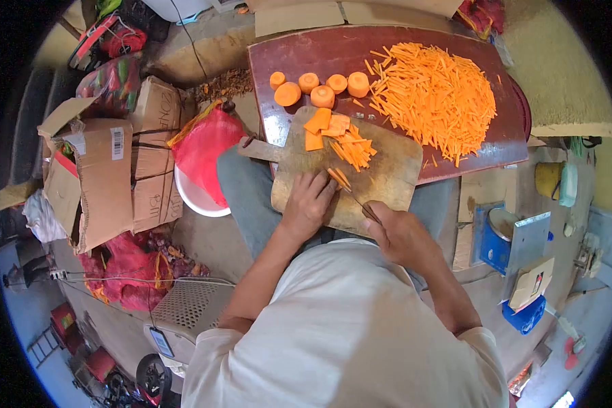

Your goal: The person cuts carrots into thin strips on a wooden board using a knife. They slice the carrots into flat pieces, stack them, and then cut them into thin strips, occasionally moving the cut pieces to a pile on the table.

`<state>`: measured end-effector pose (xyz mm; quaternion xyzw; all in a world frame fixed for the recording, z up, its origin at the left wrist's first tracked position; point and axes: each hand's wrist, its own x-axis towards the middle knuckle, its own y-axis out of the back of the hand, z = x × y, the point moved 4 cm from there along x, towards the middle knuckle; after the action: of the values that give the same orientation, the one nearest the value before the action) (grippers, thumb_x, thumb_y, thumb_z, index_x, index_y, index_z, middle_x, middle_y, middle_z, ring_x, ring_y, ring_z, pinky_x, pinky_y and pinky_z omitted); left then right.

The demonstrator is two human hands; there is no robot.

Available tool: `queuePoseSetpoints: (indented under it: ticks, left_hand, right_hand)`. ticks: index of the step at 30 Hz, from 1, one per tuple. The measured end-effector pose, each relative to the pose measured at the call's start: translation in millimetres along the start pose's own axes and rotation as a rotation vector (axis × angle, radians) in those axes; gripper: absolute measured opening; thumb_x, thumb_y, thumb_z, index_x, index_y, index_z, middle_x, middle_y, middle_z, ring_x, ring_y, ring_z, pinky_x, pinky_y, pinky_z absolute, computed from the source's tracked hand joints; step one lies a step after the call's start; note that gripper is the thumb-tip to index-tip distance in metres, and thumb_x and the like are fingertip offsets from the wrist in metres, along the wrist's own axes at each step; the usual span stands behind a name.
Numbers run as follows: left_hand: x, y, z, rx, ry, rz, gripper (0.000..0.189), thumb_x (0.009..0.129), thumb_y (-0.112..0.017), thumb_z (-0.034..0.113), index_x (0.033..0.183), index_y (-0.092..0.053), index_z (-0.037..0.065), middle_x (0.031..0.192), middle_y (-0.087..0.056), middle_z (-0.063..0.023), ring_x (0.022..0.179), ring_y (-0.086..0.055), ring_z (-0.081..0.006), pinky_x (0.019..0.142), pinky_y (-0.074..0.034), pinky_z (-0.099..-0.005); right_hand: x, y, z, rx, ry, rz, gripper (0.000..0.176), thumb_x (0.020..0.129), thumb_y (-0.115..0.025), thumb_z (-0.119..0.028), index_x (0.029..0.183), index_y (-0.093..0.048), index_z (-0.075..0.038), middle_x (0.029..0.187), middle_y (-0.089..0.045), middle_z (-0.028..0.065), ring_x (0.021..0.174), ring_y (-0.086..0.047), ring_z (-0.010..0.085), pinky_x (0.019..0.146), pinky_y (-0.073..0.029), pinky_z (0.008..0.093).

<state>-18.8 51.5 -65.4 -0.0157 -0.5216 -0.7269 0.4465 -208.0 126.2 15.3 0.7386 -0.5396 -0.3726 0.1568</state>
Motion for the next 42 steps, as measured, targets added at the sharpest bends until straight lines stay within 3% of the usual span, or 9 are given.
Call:
queuePoseSetpoints:
  ticks: [5, 10, 16, 19, 25, 31, 42]
  left_hand:
    - [-5, -5, -4, -0.019, -0.006, -0.025, 0.037, 0.081, -0.080, 0.006, 0.116, -0.073, -0.005, 0.120, -0.068, -0.0181, 0.104, -0.063, -0.0358, 0.090, -0.050, -0.0486]
    - [-5, -2, -3, 0.001, -0.002, -0.021, 0.036, 0.082, -0.079, 0.006, 0.116, -0.073, -0.004, 0.119, -0.068, -0.0168, 0.104, -0.062, -0.0354, 0.092, -0.049, -0.0498]
    - [-1, 3, 2, 0.059, -0.002, -0.002, 0.036, 0.079, -0.081, 0.008, 0.113, -0.074, -0.002, 0.114, -0.067, -0.0131, 0.102, -0.062, -0.0330, 0.093, -0.045, -0.0506]
    - [-3, 0, 0, 0.077, 0.000, -0.014, 0.035, 0.079, -0.081, 0.008, 0.112, -0.075, -0.001, 0.112, -0.067, -0.0116, 0.102, -0.061, -0.0313, 0.093, -0.044, -0.0514]
    - [-4, -1, 1, 0.084, 0.002, 0.001, 0.035, 0.079, -0.080, 0.010, 0.112, -0.075, 0.000, 0.111, -0.068, -0.0104, 0.101, -0.063, -0.0300, 0.092, -0.043, -0.0526]
    - [-7, -2, 0, 0.110, -0.005, 0.005, 0.035, 0.077, -0.082, 0.010, 0.110, -0.076, 0.000, 0.113, -0.071, -0.0110, 0.102, -0.065, -0.0300, 0.093, -0.043, -0.0528]
    - [-1, 2, 3, 0.120, -0.010, 0.045, 0.033, 0.074, -0.084, 0.006, 0.105, -0.077, -0.001, 0.111, -0.074, -0.0130, 0.098, -0.068, -0.0291, 0.099, -0.045, -0.0539]
  right_hand:
    - [20, -14, 8, 0.030, 0.120, 0.099, 0.023, 0.107, -0.065, -0.021, 0.117, -0.059, -0.002, 0.086, -0.071, 0.0290, 0.082, -0.071, 0.0530, 0.070, -0.054, 0.0603]
    - [0, -5, 5, -0.006, 0.031, -0.003, 0.026, 0.108, -0.062, -0.025, 0.119, -0.056, -0.002, 0.087, -0.073, 0.0300, 0.082, -0.072, 0.0534, 0.072, -0.057, 0.0620]
    - [16, -10, 3, 0.066, 0.101, 0.069, 0.027, 0.108, -0.062, -0.025, 0.120, -0.057, -0.001, 0.089, -0.073, 0.0307, 0.087, -0.072, 0.0540, 0.077, -0.056, 0.0636]
    - [3, -4, -1, 0.102, -0.017, 0.025, 0.027, 0.107, -0.063, -0.023, 0.119, -0.058, 0.000, 0.088, -0.073, 0.0307, 0.087, -0.072, 0.0538, 0.077, -0.056, 0.0638]
    - [16, -14, 5, 0.094, 0.088, 0.109, 0.025, 0.106, -0.065, -0.022, 0.116, -0.059, 0.000, 0.088, -0.073, 0.0312, 0.088, -0.072, 0.0540, 0.076, -0.055, 0.0633]
    - [5, -10, 6, 0.017, 0.085, 0.088, 0.021, 0.104, -0.069, -0.019, 0.112, -0.061, -0.001, 0.084, -0.069, 0.0298, 0.081, -0.067, 0.0543, 0.069, -0.051, 0.0595]
    - [13, -5, 3, 0.095, 0.119, 0.118, 0.023, 0.103, -0.069, -0.020, 0.109, -0.061, 0.001, 0.083, -0.068, 0.0299, 0.081, -0.067, 0.0540, 0.069, -0.051, 0.0596]
